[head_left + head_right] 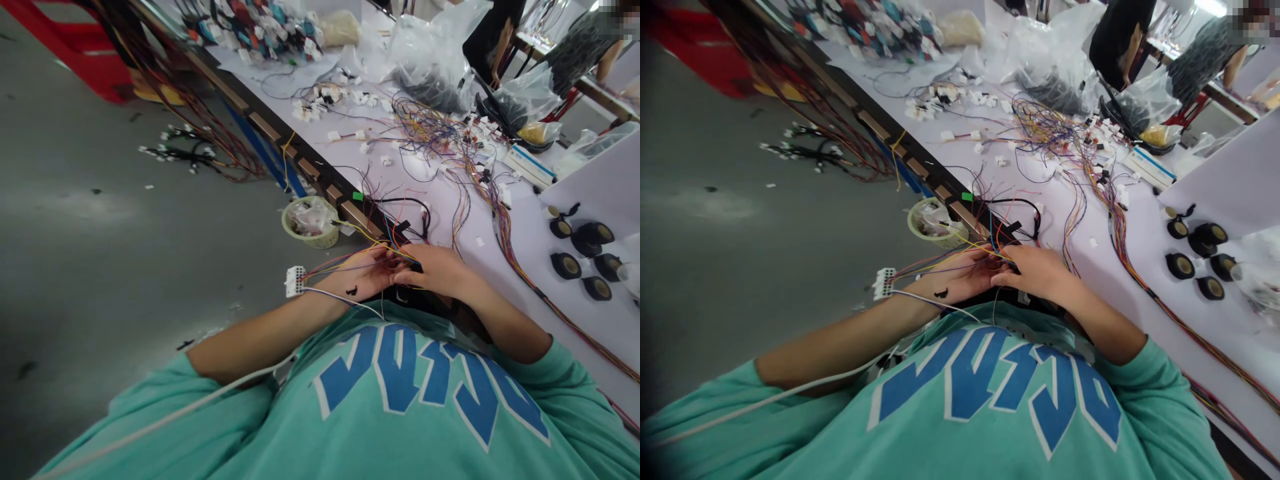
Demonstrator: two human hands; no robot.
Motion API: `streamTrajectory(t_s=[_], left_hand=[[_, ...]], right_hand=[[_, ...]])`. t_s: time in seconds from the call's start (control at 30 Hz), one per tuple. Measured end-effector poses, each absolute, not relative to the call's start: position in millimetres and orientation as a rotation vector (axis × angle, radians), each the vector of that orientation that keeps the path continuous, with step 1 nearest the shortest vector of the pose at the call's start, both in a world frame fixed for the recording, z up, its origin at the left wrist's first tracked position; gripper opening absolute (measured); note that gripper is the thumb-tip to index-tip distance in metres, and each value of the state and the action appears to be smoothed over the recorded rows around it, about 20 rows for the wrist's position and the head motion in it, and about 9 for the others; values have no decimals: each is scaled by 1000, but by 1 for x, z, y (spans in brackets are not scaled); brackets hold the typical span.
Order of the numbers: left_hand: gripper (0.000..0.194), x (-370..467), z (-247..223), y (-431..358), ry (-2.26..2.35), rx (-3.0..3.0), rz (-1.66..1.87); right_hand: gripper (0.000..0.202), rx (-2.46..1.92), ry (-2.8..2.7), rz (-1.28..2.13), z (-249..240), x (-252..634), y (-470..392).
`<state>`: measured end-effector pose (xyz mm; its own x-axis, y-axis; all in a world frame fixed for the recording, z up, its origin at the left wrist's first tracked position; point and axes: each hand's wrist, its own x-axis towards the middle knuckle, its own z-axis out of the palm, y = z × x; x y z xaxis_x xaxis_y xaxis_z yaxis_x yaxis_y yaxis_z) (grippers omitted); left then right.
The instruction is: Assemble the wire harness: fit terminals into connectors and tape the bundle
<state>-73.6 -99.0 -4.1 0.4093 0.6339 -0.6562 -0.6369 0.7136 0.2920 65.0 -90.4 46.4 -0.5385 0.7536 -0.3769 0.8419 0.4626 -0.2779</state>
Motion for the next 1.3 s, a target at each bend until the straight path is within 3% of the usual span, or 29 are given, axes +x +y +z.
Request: streamTrajectory(t_s=[0.1,0.5,0.57,0.67,0.8,0.9,1.1,1.3], left_hand=[[34,-74,6,-101,870,63,782],[36,-73,0,-99,898,124,948],[34,-79,-3,-97,848,138,948],[31,-92,-6,-93,825,180,792],[16,-111,-12,-92,733,236,679],[15,-123,-16,-92,695,290,670],[38,-151,-14,-85,738,266,932],[41,-165,-1,-66,809,440,1016]], right_hand=[[35,1394,2440,-486,51,60,-97],[29,1397,2407,-621,50,45,-106],[24,1342,2449,-817,51,54,-98],[20,1315,2412,-1444,59,83,-80],[28,1629,2238,-2077,69,126,-53],[32,1886,2262,-2156,69,145,-39],[42,2241,2627,-1711,56,155,-35],[31,2202,2928,-2082,67,171,-41]])
